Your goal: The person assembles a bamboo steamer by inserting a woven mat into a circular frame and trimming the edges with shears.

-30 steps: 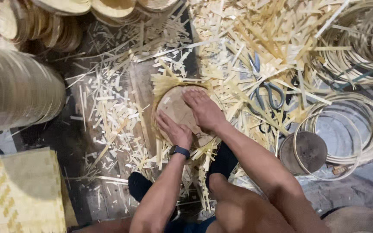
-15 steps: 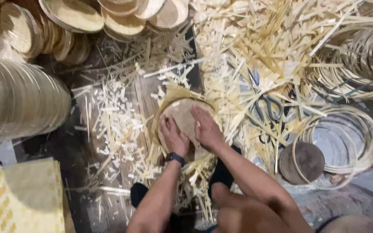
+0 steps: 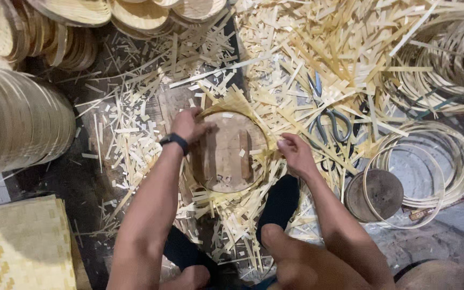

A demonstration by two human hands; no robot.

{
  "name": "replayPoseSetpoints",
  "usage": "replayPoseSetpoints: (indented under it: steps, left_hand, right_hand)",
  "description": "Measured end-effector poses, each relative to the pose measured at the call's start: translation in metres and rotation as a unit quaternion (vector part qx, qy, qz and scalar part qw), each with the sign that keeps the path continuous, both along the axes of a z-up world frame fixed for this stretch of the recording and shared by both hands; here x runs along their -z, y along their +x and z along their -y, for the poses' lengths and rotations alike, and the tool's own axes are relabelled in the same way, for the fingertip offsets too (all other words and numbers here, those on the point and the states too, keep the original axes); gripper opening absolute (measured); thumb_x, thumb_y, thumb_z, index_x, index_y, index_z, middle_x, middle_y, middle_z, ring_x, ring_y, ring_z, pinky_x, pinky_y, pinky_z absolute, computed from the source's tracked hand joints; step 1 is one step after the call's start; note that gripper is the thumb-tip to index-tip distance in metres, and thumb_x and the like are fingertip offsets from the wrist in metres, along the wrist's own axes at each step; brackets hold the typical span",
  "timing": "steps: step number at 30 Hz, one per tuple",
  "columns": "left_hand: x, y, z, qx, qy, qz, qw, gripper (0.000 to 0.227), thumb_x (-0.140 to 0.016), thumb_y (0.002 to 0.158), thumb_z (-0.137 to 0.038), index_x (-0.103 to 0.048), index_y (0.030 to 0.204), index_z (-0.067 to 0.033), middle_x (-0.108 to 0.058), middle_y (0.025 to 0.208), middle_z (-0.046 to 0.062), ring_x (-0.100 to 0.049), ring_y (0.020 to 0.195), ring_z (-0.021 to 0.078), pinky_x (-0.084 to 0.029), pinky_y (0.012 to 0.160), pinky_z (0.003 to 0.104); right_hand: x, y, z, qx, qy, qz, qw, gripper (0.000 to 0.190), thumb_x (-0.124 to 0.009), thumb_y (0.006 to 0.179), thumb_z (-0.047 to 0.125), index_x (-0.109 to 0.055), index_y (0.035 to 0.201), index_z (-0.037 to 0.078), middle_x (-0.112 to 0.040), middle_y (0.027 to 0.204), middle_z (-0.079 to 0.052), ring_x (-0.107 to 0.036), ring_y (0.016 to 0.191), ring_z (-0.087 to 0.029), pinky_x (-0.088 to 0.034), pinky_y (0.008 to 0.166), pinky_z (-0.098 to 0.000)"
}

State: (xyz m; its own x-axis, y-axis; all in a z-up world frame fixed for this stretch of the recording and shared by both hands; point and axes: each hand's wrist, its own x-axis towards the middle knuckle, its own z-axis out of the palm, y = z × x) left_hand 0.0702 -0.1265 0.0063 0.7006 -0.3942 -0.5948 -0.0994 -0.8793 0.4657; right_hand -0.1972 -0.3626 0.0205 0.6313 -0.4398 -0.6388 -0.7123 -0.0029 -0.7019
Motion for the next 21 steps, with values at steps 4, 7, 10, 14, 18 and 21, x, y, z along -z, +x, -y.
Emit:
replayPoseSetpoints:
  steps: [4,7,10,14,18,21]
  left_hand:
    - [0.015,0.017,0.011,0.037,-0.022,0.001,0.999,0.074,-0.102,0.049,-0.032,-0.072,0.11,-0.0031,-0.074,0.098,0.018,-0.072,0.09,0.0295,-0.056,0.082,0.04]
    - [0.018,0.009,0.016,0.092,0.042,-0.023,0.995,0.054,-0.097,0.062,-0.038,-0.08,0.102,-0.0063,-0.076,0.093,0.018,-0.072,0.087,0.0321,-0.057,0.083,0.042]
    - [0.015,-0.004,0.026,0.045,0.022,-0.008,0.999,0.046,-0.094,0.063,-0.036,-0.082,0.102,-0.0128,-0.078,0.09,0.017,-0.075,0.082,0.0307,-0.057,0.081,0.044]
    - [0.009,-0.006,0.035,0.073,0.03,0.018,0.997,0.043,-0.094,0.064,-0.027,-0.082,0.101,-0.0119,-0.076,0.092,0.02,-0.074,0.083,0.0321,-0.059,0.082,0.042]
    - [0.003,-0.008,0.034,0.082,0.036,0.034,0.995,0.044,-0.094,0.065,-0.026,-0.081,0.105,-0.0128,-0.075,0.099,0.022,-0.071,0.092,0.0342,-0.057,0.087,0.043]
    - [-0.004,-0.022,0.033,0.076,-0.007,0.131,0.988,0.041,-0.088,0.073,-0.026,-0.079,0.112,-0.0149,-0.069,0.122,0.021,-0.067,0.107,0.0349,-0.054,0.096,0.045]
  right_hand:
    - [0.003,0.031,-0.002,-0.05,-0.031,0.008,0.998,0.064,-0.076,0.088,0.034,-0.053,0.14,0.005,-0.06,0.134,-0.018,-0.061,0.12,-0.027,-0.052,0.099,-0.04]
    - [0.0,0.068,-0.001,-0.137,-0.148,0.104,0.974,0.06,-0.081,0.085,0.03,-0.06,0.134,0.001,-0.064,0.128,-0.022,-0.063,0.113,-0.032,-0.051,0.094,-0.0435]
    - [-0.003,0.095,0.0,-0.153,-0.064,-0.05,0.985,0.045,-0.078,0.086,0.032,-0.069,0.121,0.005,-0.074,0.107,-0.018,-0.071,0.097,-0.03,-0.054,0.09,-0.0418]
    - [0.003,0.099,0.001,-0.154,-0.127,-0.052,0.979,0.032,-0.082,0.081,0.027,-0.075,0.1,0.002,-0.074,0.092,-0.022,-0.071,0.088,-0.034,-0.053,0.086,-0.0431]
    - [0.015,0.089,-0.002,-0.133,-0.149,0.02,0.98,0.03,-0.083,0.079,0.024,-0.077,0.1,0.004,-0.075,0.094,-0.021,-0.07,0.089,-0.033,-0.054,0.085,-0.043]
    - [0.022,0.079,0.01,-0.093,-0.102,0.077,0.987,0.039,-0.08,0.082,0.024,-0.071,0.115,0.007,-0.073,0.109,-0.017,-0.07,0.095,-0.026,-0.057,0.086,-0.0414]
